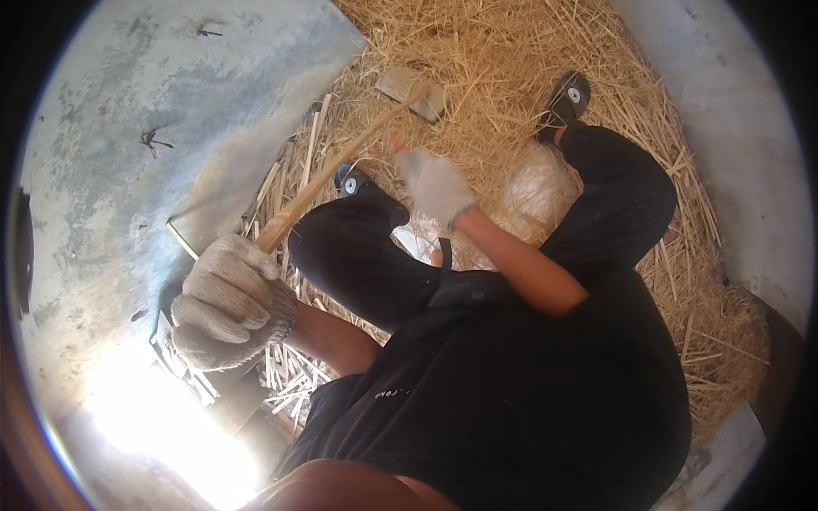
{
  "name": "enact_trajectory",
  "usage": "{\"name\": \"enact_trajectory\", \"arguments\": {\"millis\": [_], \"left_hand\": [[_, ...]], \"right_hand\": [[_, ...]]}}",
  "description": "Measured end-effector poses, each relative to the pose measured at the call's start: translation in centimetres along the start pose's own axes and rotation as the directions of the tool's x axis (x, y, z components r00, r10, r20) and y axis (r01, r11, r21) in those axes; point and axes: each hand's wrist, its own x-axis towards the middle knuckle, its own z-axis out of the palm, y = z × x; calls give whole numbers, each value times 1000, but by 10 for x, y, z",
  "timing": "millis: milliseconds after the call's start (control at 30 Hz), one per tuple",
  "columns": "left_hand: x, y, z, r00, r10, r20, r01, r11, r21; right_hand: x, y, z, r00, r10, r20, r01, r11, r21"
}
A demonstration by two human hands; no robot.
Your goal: The person saws a piece of wood held by hand using a hand saw, then uses a small knife to scrape the surface of the wood.
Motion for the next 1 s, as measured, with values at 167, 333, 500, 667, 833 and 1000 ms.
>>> {"name": "enact_trajectory", "arguments": {"millis": [167,333,500,667,833,1000], "left_hand": [[-4,-2,4,999,-6,34,7,1000,-9],[-8,-3,4,979,62,-194,-56,998,39],[-4,-1,4,975,67,-214,-58,997,48],[-3,-3,7,994,6,-109,0,998,55],[-8,-2,1,986,44,-159,-43,999,15],[-13,1,-9,986,29,-161,-29,1000,0]], "right_hand": [[32,35,-20,955,292,49,-284,951,-123],[9,-22,-29,980,174,95,-193,947,257],[-23,-75,-67,997,35,75,-65,891,449],[-4,-2,-3,997,67,47,-72,992,101],[32,51,10,975,222,-4,-221,969,-113],[2,-26,-9,993,95,69,-105,983,152]]}}
